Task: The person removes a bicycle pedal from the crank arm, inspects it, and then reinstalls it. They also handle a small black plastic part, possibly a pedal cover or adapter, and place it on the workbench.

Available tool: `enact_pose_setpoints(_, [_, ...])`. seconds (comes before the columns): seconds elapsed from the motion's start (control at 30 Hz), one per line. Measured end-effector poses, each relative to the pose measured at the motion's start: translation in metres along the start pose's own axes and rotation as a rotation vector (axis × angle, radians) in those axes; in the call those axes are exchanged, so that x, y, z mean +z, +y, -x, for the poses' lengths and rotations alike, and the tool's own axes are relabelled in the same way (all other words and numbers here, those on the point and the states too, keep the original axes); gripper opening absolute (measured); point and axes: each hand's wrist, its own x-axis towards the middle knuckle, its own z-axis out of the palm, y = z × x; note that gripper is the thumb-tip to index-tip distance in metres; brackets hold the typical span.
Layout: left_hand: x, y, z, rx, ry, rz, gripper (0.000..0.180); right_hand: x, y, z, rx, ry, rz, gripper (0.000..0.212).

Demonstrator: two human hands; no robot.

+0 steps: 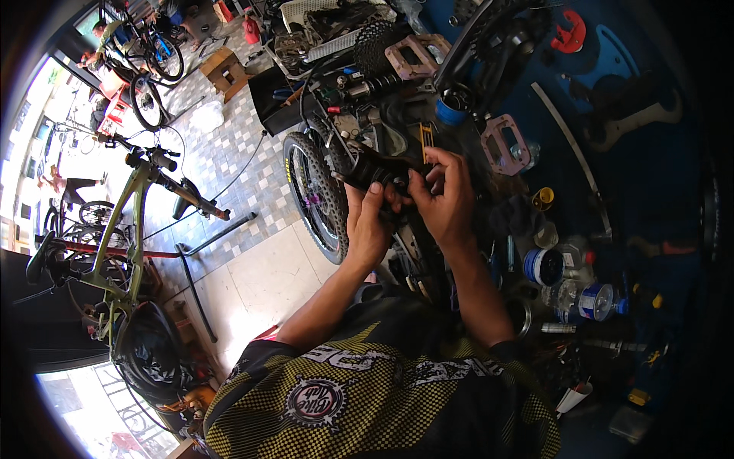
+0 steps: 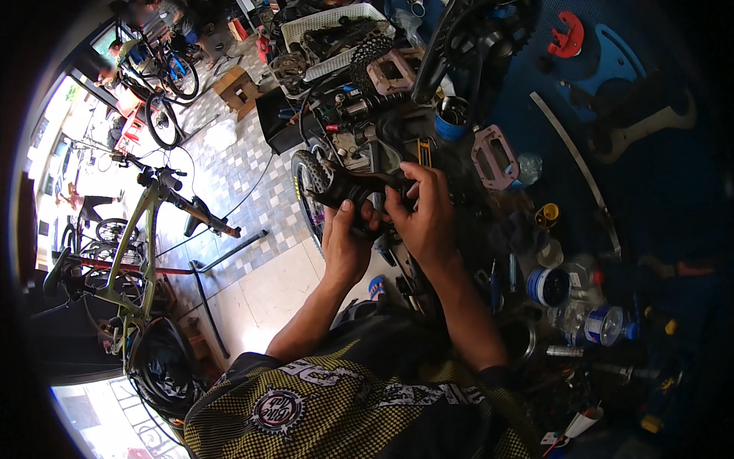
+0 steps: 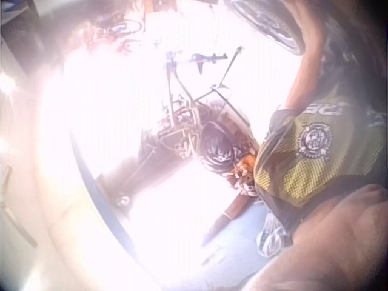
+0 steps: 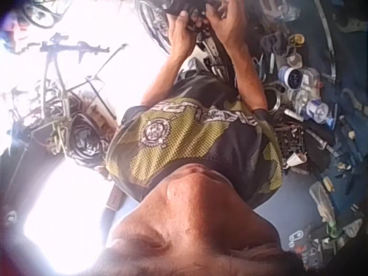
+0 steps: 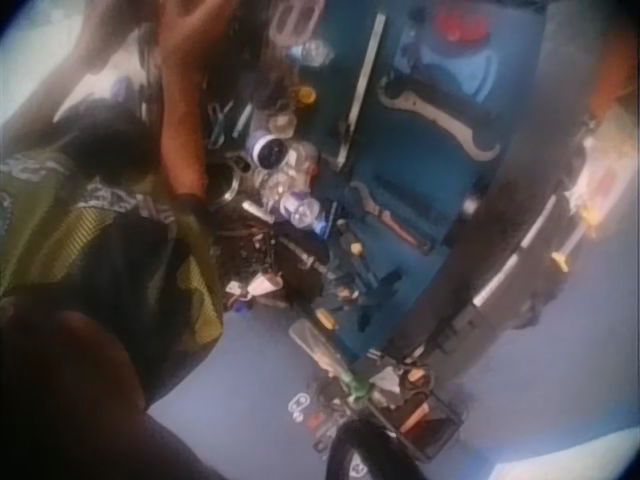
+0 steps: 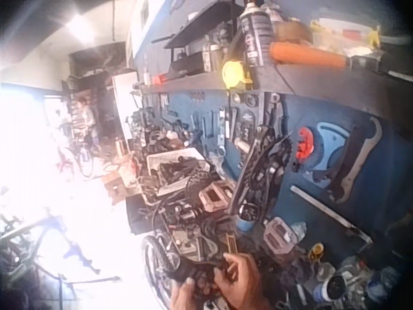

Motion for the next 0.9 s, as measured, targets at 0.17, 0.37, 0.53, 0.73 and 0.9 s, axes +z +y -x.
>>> enact_pose_setpoints(0.17, [0.008, 0.011, 0.000, 0.001, -0.033, -0.200, 0.031, -0.001, 0.007, 0.000, 0.142, -0.107, -0.081, 0.025])
enact_pose_setpoints(0.37, [0.005, 0.019, -0.001, -0.046, -0.092, -0.269, 0.036, -0.002, 0.010, 0.000, 0.231, -0.133, -0.140, 0.020])
enact_pose_setpoints(0.53, [0.003, 0.036, -0.008, -0.201, -0.138, 0.118, 0.040, 0.003, 0.021, 0.005, 0.379, -0.141, -0.338, 0.019])
enact_pose_setpoints(0.73, [-0.015, 0.035, -0.015, -0.227, -0.248, 0.088, 0.043, 0.006, 0.029, 0.011, 0.507, -0.175, -0.498, 0.019])
enact_pose_setpoints(0.9, [-0.007, 0.031, -0.011, -0.226, -0.168, 0.034, 0.050, 0.003, 0.024, 0.019, 0.382, -0.110, -0.403, 0.019])
